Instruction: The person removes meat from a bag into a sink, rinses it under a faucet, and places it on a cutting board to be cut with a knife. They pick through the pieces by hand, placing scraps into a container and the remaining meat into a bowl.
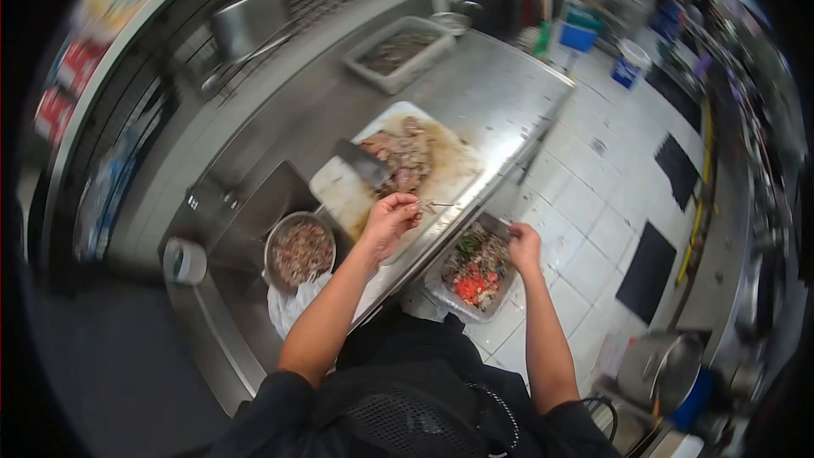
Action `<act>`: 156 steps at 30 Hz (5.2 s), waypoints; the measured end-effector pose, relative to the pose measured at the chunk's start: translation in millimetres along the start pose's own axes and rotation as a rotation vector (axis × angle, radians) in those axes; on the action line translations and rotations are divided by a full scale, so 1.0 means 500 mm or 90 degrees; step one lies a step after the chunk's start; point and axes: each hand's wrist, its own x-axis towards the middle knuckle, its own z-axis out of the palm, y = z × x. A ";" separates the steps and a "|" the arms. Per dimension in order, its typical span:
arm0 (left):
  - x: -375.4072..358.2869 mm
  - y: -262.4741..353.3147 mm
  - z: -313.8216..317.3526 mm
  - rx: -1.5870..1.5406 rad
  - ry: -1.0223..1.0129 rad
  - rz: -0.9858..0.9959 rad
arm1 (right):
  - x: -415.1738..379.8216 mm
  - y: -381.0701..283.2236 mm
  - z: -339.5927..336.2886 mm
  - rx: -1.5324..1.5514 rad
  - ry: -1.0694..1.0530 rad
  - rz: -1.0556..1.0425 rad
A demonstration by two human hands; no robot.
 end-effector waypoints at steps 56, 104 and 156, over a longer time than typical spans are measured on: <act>-0.324 0.348 -0.935 0.308 0.727 0.441 | -0.173 -1.068 1.199 0.049 -0.662 -0.373; -0.035 -0.065 -0.269 0.575 0.347 0.111 | -0.053 -0.340 0.060 0.156 -0.272 0.109; -0.099 0.031 -0.279 0.075 0.110 0.143 | 0.081 -0.444 0.364 0.165 -0.262 -0.068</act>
